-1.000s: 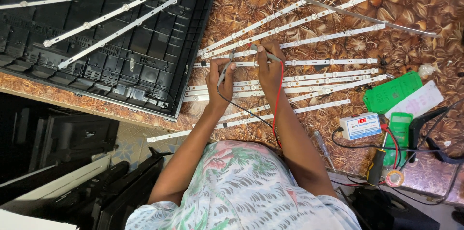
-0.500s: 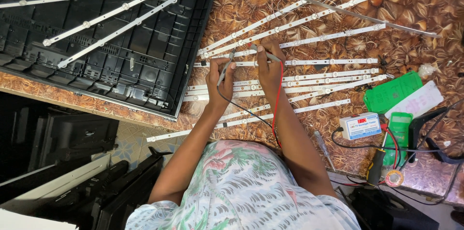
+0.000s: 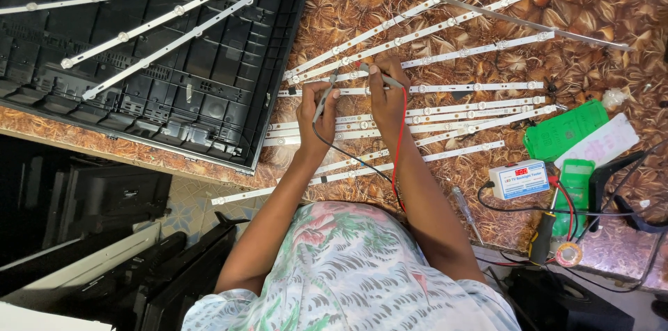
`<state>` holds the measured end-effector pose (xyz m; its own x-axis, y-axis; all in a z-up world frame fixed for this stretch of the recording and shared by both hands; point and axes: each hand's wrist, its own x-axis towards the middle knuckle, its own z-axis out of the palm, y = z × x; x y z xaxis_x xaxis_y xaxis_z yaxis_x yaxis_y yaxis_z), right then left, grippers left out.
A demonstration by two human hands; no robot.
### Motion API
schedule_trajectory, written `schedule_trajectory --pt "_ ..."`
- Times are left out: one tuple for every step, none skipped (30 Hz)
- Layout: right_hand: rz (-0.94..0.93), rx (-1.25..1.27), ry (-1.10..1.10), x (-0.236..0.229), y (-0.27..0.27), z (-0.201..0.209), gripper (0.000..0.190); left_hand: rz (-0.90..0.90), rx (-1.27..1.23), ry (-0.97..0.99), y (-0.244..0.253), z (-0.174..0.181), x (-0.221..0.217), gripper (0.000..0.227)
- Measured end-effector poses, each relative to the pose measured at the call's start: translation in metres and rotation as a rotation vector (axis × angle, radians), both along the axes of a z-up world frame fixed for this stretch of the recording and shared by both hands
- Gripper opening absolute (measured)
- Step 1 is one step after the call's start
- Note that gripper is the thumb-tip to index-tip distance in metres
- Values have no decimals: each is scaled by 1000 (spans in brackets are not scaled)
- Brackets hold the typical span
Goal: The person uses a multimeter with red and black probes to test multiple white LED strips laid out on a table. They touch the probes to the contact points on the strips, causing some to light up, and then move to the next strip to repeat the process.
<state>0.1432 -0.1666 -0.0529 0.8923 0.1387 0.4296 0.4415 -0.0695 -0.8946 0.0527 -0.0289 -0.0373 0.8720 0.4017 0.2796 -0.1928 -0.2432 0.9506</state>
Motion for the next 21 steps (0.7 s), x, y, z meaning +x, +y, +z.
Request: schedule_trajectory --pt "-1 0 0 0 0 -1 20 -1 0 0 0 -1 0 14" --pt "4 4 2 0 0 -1 20 -1 3 0 0 -2 0 14" --pt "9 7 3 -1 0 -2 20 -1 6 0 0 -4 0 14" --pt "9 7 3 -1 0 -1 20 -1 6 0 0 -2 0 14" --pt "9 8 3 -1 1 1 20 2 7 1 0 -1 1 14" --pt "10 9 3 -1 1 2 20 6 9 3 0 0 1 15" --pt "11 9 3 -1 1 2 20 7 9 3 -1 1 1 15" --pt "12 13 0 -1 1 2 20 6 5 1 -1 3 0 14" --pt "14 18 -3 -1 1 2 20 4 2 -1 -1 4 0 14" --pt "14 18 -2 -1 1 1 20 4 1 0 0 1 0 14" --pt "14 16 0 -1 1 1 20 7 10 2 1 -2 1 14" --pt "15 15 2 -1 2 1 20 10 18 3 2 -4 1 15" --pt "14 15 2 -1 1 1 20 9 19 3 2 -4 1 15" --pt "7 10 4 0 0 1 19 11 17 0 2 -4 1 15" --pt "-1 5 6 0 -1 1 19 14 15 -4 2 -3 1 14" --pt "0 5 6 0 0 0 19 14 15 -4 1 -3 1 14" --pt "-1 3 3 0 0 -1 19 18 26 -9 1 -2 1 13" --pt "-2 0 -1 0 0 -2 18 21 37 -14 0 -2 1 13" --pt "-3 1 0 1 -1 -3 18 21 37 -14 -1 2 1 13" --pt "-8 -3 -2 0 -2 -4 17 23 53 -22 -1 6 0 12" --pt "-13 -7 -4 0 -3 -5 17 25 69 -30 -2 10 -1 12"
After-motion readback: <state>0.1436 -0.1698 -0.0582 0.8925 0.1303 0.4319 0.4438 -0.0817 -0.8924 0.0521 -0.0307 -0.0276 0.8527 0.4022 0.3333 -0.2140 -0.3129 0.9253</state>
